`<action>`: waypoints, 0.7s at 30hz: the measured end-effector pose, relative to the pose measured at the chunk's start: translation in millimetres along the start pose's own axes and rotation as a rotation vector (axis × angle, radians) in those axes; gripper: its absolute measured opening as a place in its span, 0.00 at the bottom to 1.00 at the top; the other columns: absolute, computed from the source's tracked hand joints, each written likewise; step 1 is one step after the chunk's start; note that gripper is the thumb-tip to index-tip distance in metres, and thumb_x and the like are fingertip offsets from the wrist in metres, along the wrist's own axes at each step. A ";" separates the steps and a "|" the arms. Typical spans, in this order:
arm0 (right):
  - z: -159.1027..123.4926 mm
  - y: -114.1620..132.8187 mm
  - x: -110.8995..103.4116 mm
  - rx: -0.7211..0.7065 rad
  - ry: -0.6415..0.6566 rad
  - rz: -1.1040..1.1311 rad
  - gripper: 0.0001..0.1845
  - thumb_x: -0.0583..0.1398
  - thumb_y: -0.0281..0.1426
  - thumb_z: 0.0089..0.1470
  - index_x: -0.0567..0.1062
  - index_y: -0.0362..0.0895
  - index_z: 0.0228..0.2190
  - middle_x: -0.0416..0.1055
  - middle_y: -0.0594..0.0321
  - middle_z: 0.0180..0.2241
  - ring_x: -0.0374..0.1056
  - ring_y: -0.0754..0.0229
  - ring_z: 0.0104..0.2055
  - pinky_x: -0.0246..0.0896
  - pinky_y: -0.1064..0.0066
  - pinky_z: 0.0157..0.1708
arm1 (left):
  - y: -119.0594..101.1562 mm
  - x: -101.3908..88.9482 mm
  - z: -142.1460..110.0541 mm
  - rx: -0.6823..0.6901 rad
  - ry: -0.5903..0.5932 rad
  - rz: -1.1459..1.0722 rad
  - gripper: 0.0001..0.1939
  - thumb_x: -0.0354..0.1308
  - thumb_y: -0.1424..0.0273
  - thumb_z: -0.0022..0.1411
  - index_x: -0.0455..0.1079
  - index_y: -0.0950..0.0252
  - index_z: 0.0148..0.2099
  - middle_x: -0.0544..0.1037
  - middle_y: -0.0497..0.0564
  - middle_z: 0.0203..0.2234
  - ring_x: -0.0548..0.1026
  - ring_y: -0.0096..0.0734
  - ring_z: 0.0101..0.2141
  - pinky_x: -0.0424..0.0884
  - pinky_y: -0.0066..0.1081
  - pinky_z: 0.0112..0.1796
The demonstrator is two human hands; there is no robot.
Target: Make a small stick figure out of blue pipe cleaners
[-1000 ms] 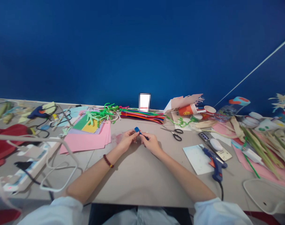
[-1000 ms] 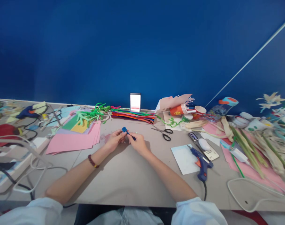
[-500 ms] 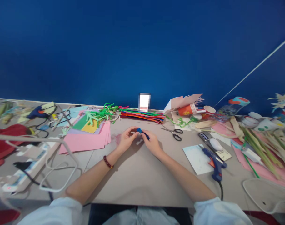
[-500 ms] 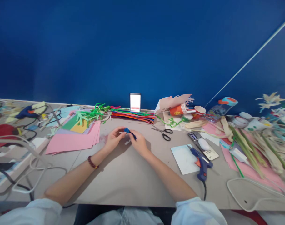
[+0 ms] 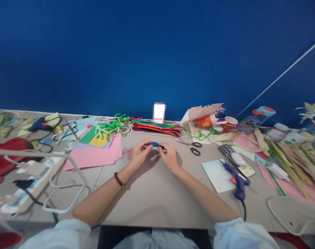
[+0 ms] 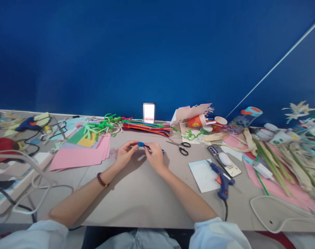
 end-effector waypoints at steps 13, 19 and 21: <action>-2.9 19.5 -4.7 -0.107 -0.042 -0.132 0.07 0.56 0.28 0.55 0.75 0.44 0.34 0.76 0.60 0.31 0.69 0.58 0.34 0.64 0.66 0.36 | -43.6 0.2 -11.1 0.397 -0.017 0.373 0.05 0.54 0.69 0.61 0.70 0.64 0.36 0.74 0.49 0.30 0.70 0.25 0.28 0.67 0.25 0.28; -3.9 22.2 -3.1 -0.136 -0.033 -0.140 0.07 0.57 0.30 0.56 0.76 0.44 0.34 0.76 0.59 0.31 0.69 0.58 0.33 0.63 0.66 0.37 | -37.7 1.0 -9.8 0.349 0.004 0.395 0.04 0.54 0.71 0.60 0.69 0.64 0.35 0.73 0.48 0.30 0.69 0.24 0.28 0.67 0.25 0.28; -4.3 20.8 -2.0 -0.135 -0.027 -0.145 0.08 0.56 0.30 0.57 0.76 0.44 0.33 0.76 0.59 0.30 0.69 0.58 0.33 0.63 0.66 0.36 | -36.1 1.5 -8.9 0.338 0.009 0.397 0.04 0.54 0.71 0.60 0.69 0.63 0.35 0.72 0.48 0.29 0.69 0.24 0.27 0.66 0.25 0.28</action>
Point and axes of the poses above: each hand's wrist, its own z-axis towards the middle knuckle, its own x-axis out of the palm, y = z × x, the point moved 10 cm from there along z, towards the middle knuckle
